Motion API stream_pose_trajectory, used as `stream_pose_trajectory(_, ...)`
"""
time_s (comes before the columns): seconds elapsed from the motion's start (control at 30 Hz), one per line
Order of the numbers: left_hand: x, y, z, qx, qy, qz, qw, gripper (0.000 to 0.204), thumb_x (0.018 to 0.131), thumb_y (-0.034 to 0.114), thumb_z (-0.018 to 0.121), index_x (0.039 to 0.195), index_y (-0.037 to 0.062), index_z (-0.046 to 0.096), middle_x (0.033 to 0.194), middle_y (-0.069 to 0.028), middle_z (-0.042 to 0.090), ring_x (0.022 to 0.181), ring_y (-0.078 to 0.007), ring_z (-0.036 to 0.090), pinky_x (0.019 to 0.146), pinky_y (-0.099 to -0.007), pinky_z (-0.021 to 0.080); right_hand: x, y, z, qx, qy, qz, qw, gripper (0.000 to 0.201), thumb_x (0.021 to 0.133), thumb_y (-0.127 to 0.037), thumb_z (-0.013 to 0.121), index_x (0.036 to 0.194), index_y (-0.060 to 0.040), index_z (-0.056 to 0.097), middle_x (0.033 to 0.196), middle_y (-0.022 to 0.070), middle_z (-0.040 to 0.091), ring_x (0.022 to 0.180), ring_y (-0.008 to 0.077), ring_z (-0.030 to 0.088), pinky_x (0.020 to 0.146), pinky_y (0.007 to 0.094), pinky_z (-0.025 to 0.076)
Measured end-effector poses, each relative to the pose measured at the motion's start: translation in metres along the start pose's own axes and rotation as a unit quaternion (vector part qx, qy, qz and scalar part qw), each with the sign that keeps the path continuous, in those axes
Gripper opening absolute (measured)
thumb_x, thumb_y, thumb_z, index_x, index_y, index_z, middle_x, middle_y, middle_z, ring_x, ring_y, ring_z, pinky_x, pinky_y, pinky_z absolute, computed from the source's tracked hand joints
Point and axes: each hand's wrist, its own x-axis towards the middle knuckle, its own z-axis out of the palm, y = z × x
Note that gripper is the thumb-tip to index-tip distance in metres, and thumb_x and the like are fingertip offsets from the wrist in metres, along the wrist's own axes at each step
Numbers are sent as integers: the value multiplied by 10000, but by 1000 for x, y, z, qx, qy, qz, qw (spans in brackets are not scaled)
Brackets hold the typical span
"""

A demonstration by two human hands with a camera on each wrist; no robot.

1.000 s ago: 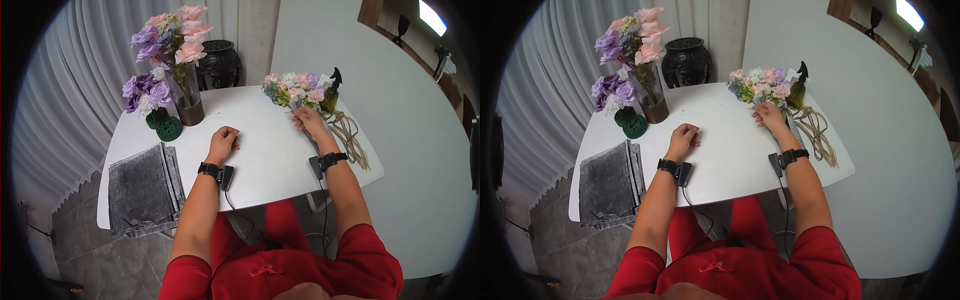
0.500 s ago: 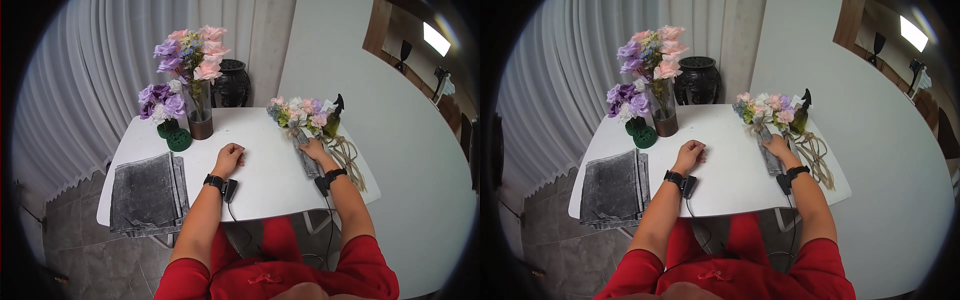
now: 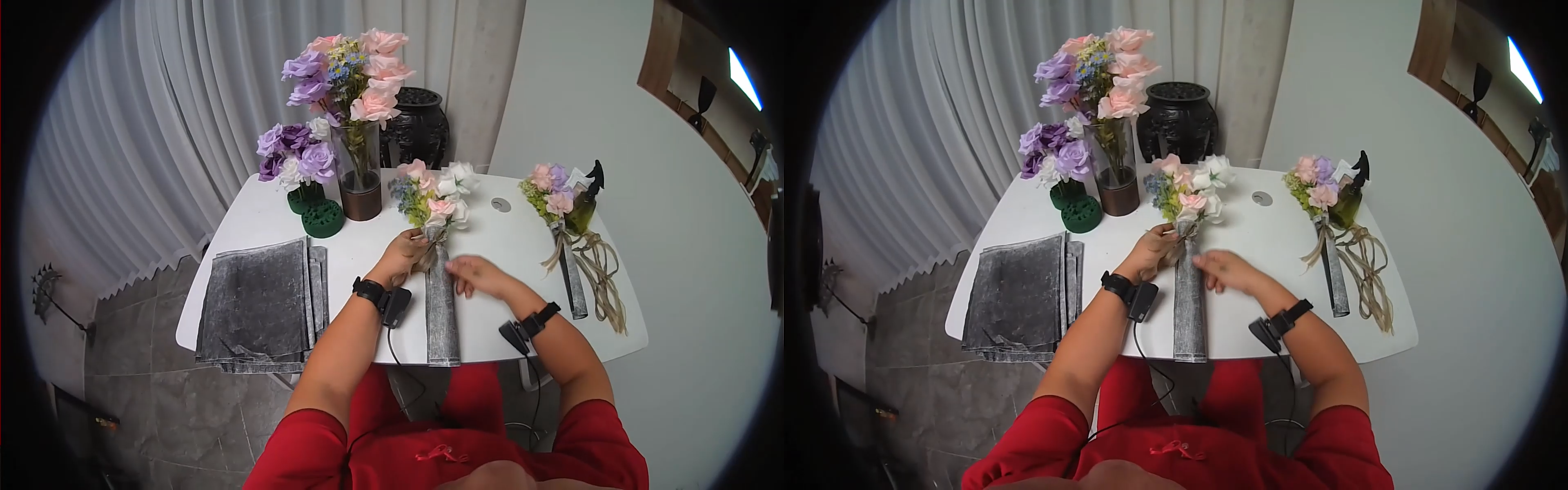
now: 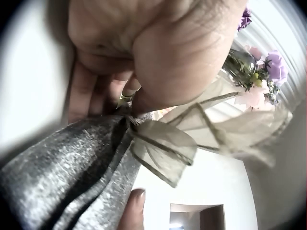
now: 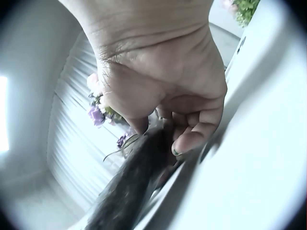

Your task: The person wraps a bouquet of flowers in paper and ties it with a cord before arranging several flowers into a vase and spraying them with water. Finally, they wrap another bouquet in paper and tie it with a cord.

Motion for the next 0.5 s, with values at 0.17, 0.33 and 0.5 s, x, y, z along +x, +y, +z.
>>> stream_pose_trajectory(0.17, 0, 9, -2, -22, 14, -24, 999, 310, 943, 166, 504, 1201, -7, 505, 1045, -39, 588, 907, -146, 589, 746, -293, 516, 35, -7, -3, 128, 93, -60, 986, 396, 891, -415, 592, 931, -23, 548, 705, 43, 575, 527, 116, 547, 455, 224, 439)
stream_pose_trajectory(0.33, 3, 5, -12, -73, 8, -83, 994, 263, 921, 38, 458, 1169, -12, 528, 1086, -61, 584, 947, -147, 586, 751, -287, 517, 38, 1, 5, 144, 107, -57, 982, 323, 859, -309, 661, 949, -23, 540, 728, 12, 550, 571, 84, 515, 490, 216, 439)
stream_pose_trajectory(0.5, 13, -10, -21, -19, -33, -11, 999, 189, 897, 29, 491, 1053, -28, 580, 969, -74, 620, 848, -140, 600, 719, -255, 502, 39, 14, 9, 42, 174, -199, 964, 361, 776, -74, 730, 1049, -15, 502, 719, -40, 454, 617, 42, 419, 554, 184, 390)
